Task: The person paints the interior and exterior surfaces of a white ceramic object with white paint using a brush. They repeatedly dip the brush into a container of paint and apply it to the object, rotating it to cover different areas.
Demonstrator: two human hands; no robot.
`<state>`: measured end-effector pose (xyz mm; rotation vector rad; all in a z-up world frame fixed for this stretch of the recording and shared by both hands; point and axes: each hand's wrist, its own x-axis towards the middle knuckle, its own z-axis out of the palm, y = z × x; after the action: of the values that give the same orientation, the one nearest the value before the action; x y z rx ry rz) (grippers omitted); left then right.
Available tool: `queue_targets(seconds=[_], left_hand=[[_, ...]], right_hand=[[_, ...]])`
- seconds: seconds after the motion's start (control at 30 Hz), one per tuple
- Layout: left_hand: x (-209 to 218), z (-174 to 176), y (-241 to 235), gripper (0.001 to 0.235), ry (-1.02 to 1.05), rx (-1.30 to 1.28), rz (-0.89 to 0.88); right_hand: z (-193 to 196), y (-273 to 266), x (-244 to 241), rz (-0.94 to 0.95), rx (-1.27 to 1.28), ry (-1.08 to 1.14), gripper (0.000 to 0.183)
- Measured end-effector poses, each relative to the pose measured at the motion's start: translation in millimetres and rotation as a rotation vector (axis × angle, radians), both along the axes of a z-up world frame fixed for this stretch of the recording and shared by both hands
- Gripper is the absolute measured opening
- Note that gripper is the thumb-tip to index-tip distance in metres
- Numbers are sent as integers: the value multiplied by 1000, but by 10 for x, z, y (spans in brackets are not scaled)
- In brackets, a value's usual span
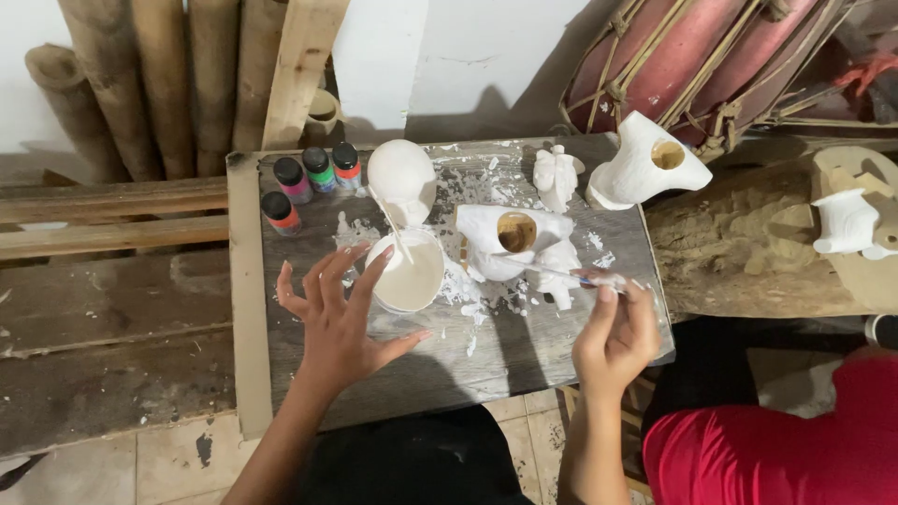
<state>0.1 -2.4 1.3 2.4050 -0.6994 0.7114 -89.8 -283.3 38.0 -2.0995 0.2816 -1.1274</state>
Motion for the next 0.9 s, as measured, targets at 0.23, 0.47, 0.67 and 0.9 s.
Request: queue_targets(seconds=[0.23,0.47,0.67,0.9], left_hand=[[-18,42,-34,94,8,0,10],[-73,32,-69,93,-9,13,43],[-115,36,-78,91,32,3,47],[-159,-92,-141,103,75,-124,21]], right_hand=[[-11,-26,-151,45,-28,58,15],[28,-263,69,76,7,-57,15],[36,-326,-87,70,46,47,19],[48,-390,194,215,53,-197,14]])
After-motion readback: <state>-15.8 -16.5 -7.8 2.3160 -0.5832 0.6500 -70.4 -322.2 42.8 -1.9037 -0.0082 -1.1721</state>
